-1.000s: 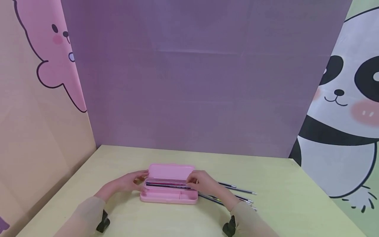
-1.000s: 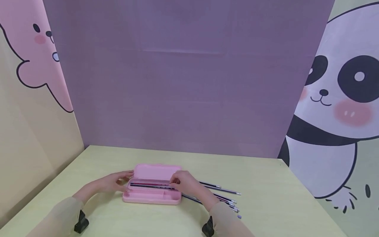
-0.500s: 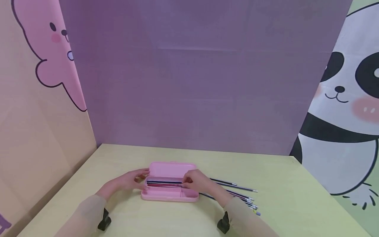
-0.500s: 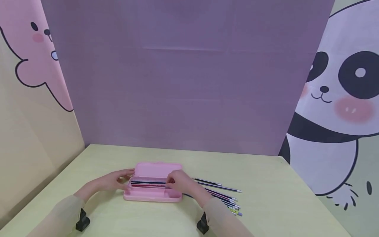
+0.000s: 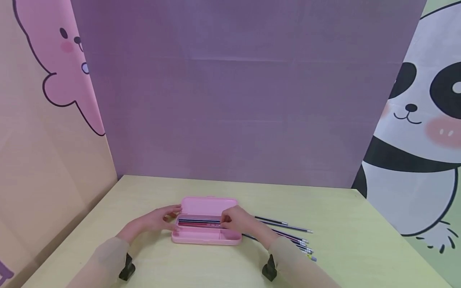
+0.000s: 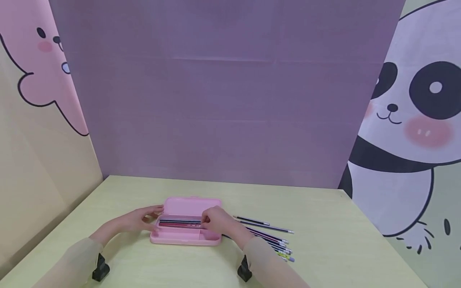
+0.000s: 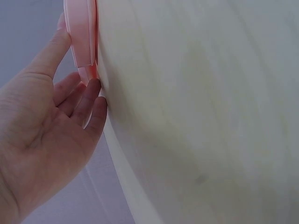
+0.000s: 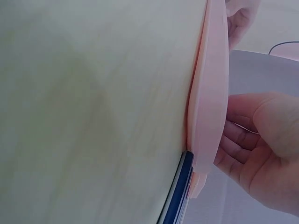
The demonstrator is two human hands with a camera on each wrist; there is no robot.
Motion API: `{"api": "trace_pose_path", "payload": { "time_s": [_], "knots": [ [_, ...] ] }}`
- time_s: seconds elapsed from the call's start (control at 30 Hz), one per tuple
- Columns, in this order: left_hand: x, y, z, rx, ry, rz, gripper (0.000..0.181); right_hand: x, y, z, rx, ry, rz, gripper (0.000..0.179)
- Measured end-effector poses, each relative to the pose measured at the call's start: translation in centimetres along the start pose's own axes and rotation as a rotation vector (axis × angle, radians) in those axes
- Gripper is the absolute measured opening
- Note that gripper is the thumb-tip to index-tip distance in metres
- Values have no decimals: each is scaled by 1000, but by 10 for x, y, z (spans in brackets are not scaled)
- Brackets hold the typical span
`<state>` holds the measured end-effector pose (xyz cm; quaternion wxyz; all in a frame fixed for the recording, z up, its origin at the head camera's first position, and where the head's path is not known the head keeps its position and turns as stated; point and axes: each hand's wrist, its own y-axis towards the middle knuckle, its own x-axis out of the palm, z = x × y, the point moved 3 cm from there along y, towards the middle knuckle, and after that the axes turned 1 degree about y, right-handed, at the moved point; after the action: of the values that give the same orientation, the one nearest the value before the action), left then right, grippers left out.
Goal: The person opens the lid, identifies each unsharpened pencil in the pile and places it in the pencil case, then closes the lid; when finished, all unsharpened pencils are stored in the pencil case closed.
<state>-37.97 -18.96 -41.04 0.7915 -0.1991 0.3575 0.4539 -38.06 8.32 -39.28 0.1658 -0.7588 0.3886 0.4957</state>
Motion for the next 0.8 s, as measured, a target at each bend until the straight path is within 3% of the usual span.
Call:
{"api": "trace_pose_path", "payload": {
  "time_s": [0.4, 0.6, 0.8],
  "knots": [
    [1, 1, 0, -36, -7, 9, 82, 1, 7, 1, -20, -100, 49, 10],
    [0, -1, 3, -15, 2, 5, 81, -2, 6, -1, 1, -115, 61, 9],
    [1, -2, 2, -49, -6, 2, 80, -6, 2, -5, 17, -89, 54, 6]
  ]
}}
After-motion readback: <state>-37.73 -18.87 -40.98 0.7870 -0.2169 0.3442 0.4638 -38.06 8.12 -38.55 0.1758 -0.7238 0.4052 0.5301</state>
